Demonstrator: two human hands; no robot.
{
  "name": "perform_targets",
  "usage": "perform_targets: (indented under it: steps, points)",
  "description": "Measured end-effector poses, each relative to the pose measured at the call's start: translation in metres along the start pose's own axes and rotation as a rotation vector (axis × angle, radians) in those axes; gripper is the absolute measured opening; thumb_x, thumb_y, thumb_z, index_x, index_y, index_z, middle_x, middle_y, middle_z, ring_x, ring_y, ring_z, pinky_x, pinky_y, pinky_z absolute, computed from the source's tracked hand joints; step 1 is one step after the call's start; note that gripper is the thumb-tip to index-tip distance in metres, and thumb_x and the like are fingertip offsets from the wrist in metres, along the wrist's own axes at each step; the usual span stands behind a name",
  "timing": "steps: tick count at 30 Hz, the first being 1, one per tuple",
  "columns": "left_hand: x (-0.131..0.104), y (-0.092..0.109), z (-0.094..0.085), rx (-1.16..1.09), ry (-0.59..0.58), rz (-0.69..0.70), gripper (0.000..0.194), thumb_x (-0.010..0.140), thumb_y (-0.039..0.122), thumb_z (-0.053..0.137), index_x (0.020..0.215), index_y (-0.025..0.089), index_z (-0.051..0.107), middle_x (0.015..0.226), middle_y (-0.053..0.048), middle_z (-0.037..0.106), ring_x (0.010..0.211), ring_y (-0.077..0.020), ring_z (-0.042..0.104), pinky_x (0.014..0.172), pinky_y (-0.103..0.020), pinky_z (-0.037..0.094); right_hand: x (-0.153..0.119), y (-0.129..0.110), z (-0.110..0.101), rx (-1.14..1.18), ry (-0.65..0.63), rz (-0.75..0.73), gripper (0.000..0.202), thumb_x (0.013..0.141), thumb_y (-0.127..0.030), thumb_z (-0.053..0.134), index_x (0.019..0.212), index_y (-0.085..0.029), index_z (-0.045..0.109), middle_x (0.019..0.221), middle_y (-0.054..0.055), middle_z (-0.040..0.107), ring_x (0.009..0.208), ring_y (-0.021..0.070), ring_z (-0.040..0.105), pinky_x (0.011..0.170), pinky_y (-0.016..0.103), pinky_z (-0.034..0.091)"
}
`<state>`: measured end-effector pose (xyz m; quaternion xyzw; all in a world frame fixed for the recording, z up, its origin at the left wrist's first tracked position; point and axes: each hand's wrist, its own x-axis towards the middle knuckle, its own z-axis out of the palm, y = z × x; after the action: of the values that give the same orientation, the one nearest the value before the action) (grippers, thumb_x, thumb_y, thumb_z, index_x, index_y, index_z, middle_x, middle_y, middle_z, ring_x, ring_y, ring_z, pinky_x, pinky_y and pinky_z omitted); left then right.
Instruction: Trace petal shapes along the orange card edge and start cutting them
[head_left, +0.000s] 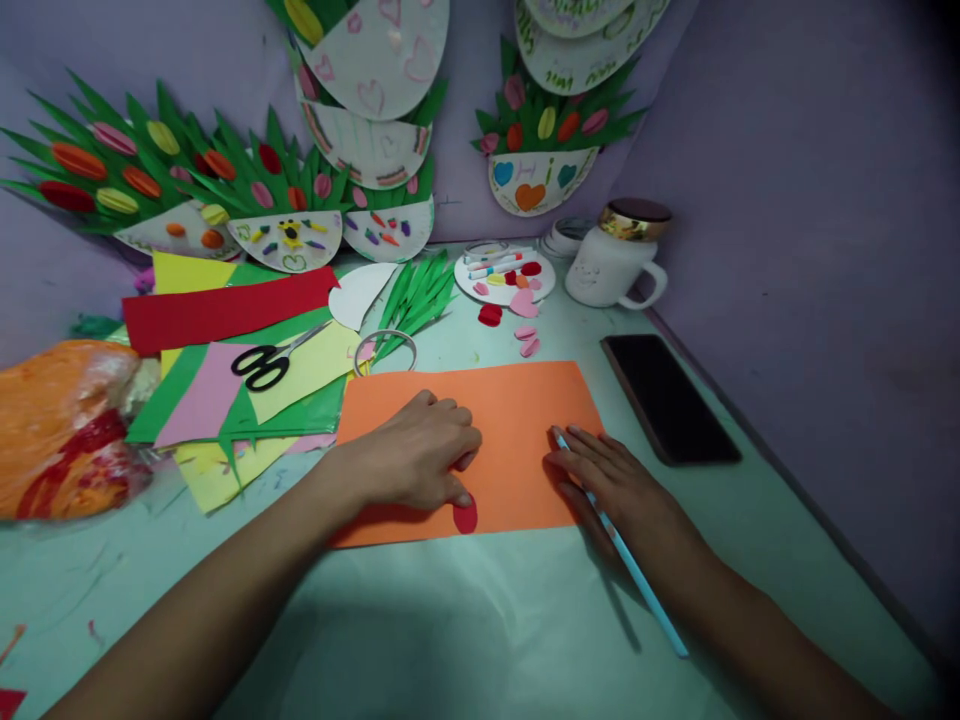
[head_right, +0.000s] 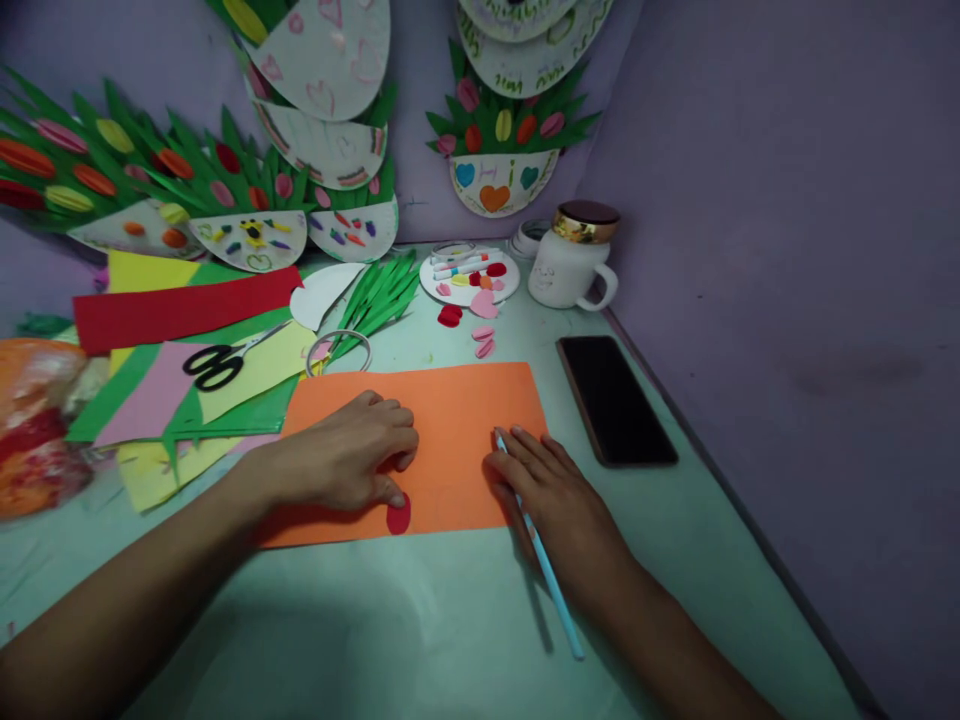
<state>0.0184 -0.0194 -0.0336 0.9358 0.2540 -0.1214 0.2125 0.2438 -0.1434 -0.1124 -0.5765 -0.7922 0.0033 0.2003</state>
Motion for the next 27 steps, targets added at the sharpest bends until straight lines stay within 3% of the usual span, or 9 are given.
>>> perform_targets:
  steps: [14,27]
  points:
    - [-0.002,-0.002,-0.004,0.009,-0.039,0.027,0.028,0.078,0.034,0.071,0.071,0.019,0.049,0.08,0.0,0.051,0.077,-0.0189,0.04,0.071,-0.033,0.028,-0.001,-0.002,0.003,0.037,0.067,0.024,0.025,0.095,-0.019,0.04,0.113,-0.025,0.055,0.129,0.009,0.063,0.121,0.026,0.058,0.099,0.05,0.047]
    - [0.001,-0.007,0.005,-0.044,0.027,0.075,0.03,0.077,0.034,0.071,0.068,0.019,0.046,0.077,0.0,0.049,0.074,-0.0181,0.038,0.069,-0.033,0.027,-0.006,0.005,0.015,0.081,0.123,0.112,0.026,0.092,-0.017,0.039,0.111,-0.024,0.056,0.129,0.009,0.064,0.122,0.0267,0.057,0.101,0.052,0.044]
